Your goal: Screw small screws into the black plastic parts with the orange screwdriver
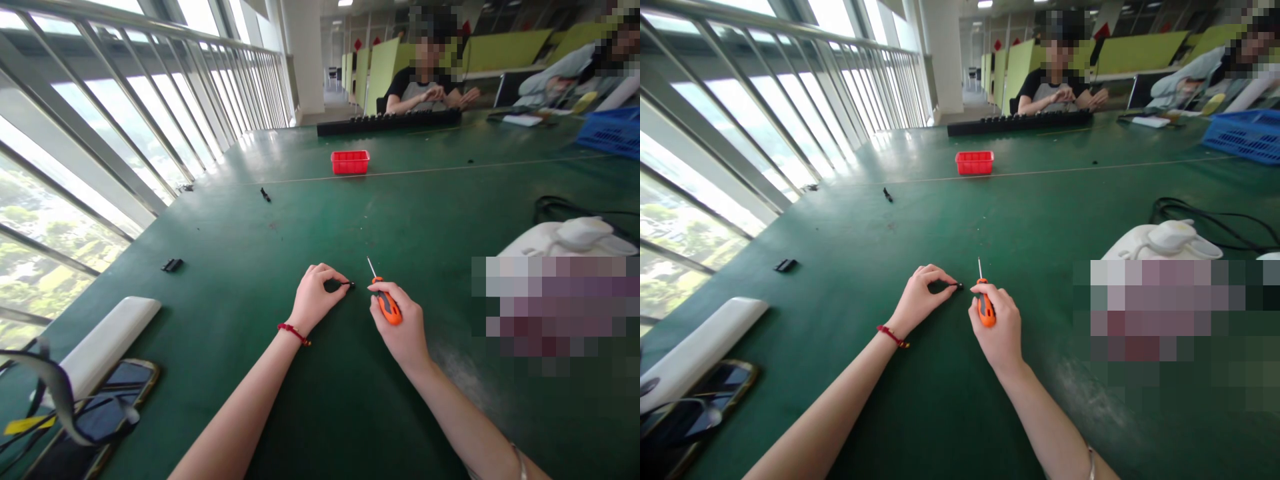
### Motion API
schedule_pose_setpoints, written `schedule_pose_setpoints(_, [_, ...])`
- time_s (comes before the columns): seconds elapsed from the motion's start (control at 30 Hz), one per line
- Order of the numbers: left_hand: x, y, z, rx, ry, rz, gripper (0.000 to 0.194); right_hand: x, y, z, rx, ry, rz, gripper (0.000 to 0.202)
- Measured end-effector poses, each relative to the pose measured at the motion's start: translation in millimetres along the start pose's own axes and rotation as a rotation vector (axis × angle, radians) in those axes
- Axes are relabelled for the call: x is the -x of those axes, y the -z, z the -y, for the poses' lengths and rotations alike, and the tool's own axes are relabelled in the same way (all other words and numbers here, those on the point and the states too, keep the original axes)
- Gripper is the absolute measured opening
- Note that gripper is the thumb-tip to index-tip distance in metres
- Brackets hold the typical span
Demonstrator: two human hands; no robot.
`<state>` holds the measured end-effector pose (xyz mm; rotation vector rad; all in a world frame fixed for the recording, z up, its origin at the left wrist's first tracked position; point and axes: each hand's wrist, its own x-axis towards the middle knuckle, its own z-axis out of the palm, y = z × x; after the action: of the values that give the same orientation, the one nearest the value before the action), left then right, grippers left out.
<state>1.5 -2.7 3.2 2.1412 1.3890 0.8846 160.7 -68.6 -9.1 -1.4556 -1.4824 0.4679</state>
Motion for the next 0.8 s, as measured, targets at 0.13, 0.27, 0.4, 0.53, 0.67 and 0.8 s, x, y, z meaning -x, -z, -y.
schedule_pose_setpoints(0.13, [-2.0, 1.0, 0.4, -0.01, -0.015, 0.039, 0.008, -0.2, -1.0, -0.6, 0.002, 0.002, -0.006, 0.016])
schedule_pose_setpoints(0.27, [-1.6, 1.4, 1.0, -0.004, -0.038, 0.039, 0.008, -0.2, -0.8, -0.8, 0.003, -0.011, 0.009, 0.016])
schedule_pose_setpoints(0.4, [-1.8, 1.8, 1.9, 0.01, -0.037, 0.045, 0.008, -0.1, -0.4, -0.4, 0.0, -0.014, 0.013, 0.015])
schedule_pose_setpoints(0.53, [-4.7, 2.3, 2.7, 0.012, -0.003, 0.071, 0.008, 0.0, -0.5, 0.2, 0.0, -0.018, 0.023, 0.016])
schedule_pose_setpoints(0.67, [-8.6, 1.9, 3.4, 0.013, 0.022, 0.102, 0.008, 0.1, -0.8, -0.1, 0.012, -0.004, 0.024, 0.016])
schedule_pose_setpoints(0.8, [-10.0, 2.6, 2.9, 0.039, 0.027, 0.117, 0.008, 0.0, -0.9, -0.4, 0.027, 0.003, 0.015, 0.016])
